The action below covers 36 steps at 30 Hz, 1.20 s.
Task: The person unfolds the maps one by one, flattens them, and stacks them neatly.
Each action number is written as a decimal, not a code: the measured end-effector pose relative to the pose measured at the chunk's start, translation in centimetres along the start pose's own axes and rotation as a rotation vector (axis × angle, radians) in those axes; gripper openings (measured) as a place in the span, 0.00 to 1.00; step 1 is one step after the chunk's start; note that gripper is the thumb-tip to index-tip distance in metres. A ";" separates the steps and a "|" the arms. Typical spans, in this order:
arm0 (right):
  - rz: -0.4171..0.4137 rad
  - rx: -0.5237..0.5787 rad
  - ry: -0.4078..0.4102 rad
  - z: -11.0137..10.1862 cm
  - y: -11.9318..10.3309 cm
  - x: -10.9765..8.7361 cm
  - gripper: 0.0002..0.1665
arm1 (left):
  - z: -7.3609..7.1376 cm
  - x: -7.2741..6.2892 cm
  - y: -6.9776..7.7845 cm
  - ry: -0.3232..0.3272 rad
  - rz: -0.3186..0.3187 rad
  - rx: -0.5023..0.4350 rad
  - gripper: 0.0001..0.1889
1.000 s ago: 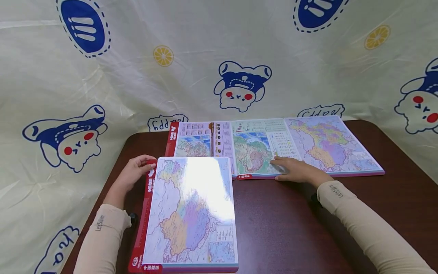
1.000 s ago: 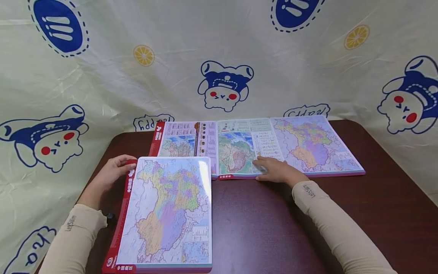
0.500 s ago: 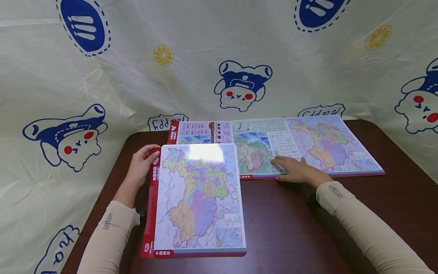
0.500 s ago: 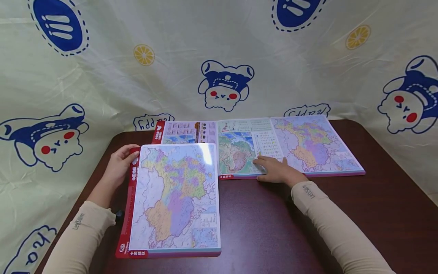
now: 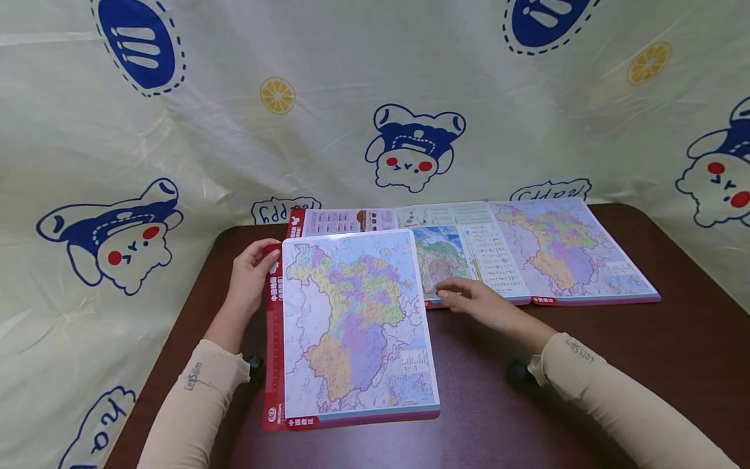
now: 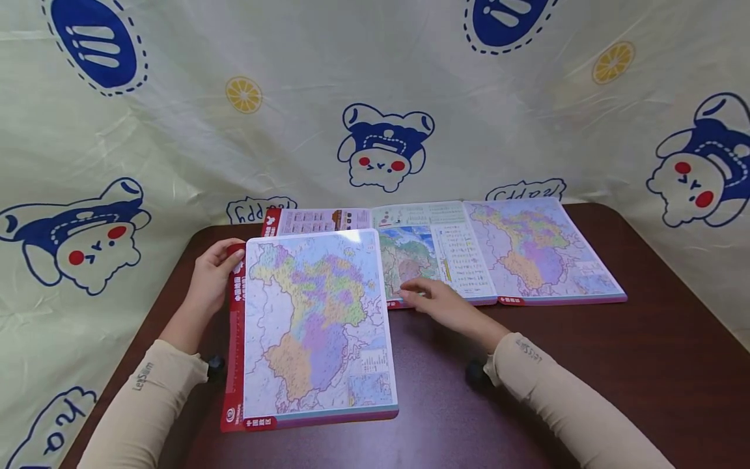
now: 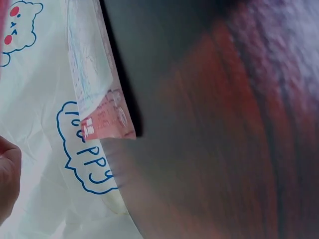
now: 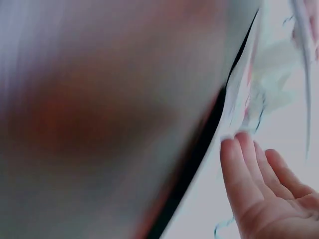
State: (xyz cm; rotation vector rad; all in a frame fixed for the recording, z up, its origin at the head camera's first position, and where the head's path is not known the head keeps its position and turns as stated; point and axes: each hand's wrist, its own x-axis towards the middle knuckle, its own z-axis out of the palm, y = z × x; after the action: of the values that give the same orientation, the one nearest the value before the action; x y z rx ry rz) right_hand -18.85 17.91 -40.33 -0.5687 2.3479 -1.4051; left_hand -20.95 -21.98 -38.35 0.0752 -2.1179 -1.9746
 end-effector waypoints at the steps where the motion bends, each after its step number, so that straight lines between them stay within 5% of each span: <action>1: 0.026 0.089 -0.036 0.6 -0.1 -0.3 0.27 | 0.1 0.0 0.1 0.008 -0.001 -0.013 0.14; 4: 0.092 0.272 -0.144 2.2 -0.2 -1.2 0.23 | 0.4 0.1 0.2 0.023 -0.010 -0.046 0.14; 9: 0.103 0.358 -0.244 3.6 0.0 -2.5 0.16 | 0.9 -0.1 0.7 0.037 -0.021 -0.071 0.15; 19: 0.060 0.352 -0.159 3.2 0.6 -3.0 0.10 | 1.0 -0.3 1.0 -0.043 -0.016 -0.110 0.20; 29: 0.021 0.373 -0.127 2.5 0.7 -2.8 0.12 | 1.1 -1.9 1.2 -0.230 -0.204 -0.077 0.30; 36: 0.017 0.353 -0.051 1.2 0.6 -2.4 0.13 | 1.7 -3.5 0.7 -0.386 -0.193 -0.031 0.28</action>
State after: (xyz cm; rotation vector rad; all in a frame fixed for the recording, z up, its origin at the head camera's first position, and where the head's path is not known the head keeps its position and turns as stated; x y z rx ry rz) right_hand -16.29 18.48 -41.22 -0.4754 1.9934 -1.7223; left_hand -17.83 -19.59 -38.28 -0.1223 -2.3885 -2.2877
